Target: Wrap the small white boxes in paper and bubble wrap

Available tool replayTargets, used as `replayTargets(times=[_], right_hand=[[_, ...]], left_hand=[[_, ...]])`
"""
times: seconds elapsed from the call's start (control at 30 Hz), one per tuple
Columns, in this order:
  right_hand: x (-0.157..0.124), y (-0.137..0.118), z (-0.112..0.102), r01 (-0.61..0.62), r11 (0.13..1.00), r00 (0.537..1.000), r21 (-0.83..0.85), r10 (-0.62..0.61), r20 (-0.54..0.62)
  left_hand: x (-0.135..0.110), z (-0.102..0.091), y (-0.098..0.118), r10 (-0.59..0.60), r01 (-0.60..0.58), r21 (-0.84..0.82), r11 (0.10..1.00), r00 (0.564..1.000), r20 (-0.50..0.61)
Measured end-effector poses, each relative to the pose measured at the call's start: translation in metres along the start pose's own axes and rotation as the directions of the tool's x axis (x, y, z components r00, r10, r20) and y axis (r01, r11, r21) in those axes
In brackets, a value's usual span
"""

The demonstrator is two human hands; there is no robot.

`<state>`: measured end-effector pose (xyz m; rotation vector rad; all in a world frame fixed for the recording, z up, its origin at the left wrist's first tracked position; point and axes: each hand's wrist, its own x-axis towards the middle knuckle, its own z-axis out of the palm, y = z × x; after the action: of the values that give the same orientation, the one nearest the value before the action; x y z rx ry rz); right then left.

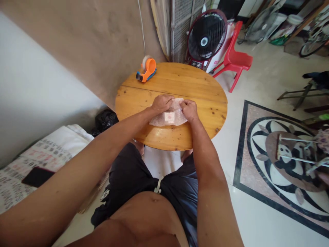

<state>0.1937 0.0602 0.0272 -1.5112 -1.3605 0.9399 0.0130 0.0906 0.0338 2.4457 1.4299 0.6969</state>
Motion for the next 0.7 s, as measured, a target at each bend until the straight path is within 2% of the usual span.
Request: replayTargets(times=[0.17,0.23,0.3,0.37,0.43,0.57,0.7], right_hand=[[0.002,0.000,0.000,0.032,0.999,0.999,-0.012,-0.031,0.019],[0.003,0.001,-0.001,0.033,0.999,0.999,-0.025,-0.032,0.004],[0.003,0.002,-0.001,0.027,1.000,1.000,-0.014,-0.027,-0.011],[0.002,0.002,-0.001,0.016,1.000,1.000,0.017,-0.016,-0.010],[0.002,0.002,0.000,0.016,0.999,1.000,0.042,-0.016,-0.003],[0.001,0.003,0.001,0.059,0.997,0.998,0.054,-0.059,-0.012],[0.001,0.006,0.003,0.077,0.997,0.997,0.028,-0.077,-0.007]], left_hand=[[0.001,-0.006,0.003,0.154,-0.154,0.144,0.978,0.988,0.014],[0.002,-0.005,0.001,0.193,-0.195,0.122,0.973,0.981,0.029],[0.002,-0.003,-0.001,0.175,-0.175,0.041,0.984,0.985,-0.003],[0.002,0.001,-0.003,0.095,-0.101,-0.102,0.990,0.993,-0.063],[0.003,0.004,-0.004,-0.028,0.001,-0.286,0.958,0.995,-0.091],[0.007,0.011,-0.001,-0.278,0.203,-0.582,0.787,0.960,-0.041],[0.012,0.016,0.001,-0.424,0.306,-0.702,0.643,0.906,0.007]])
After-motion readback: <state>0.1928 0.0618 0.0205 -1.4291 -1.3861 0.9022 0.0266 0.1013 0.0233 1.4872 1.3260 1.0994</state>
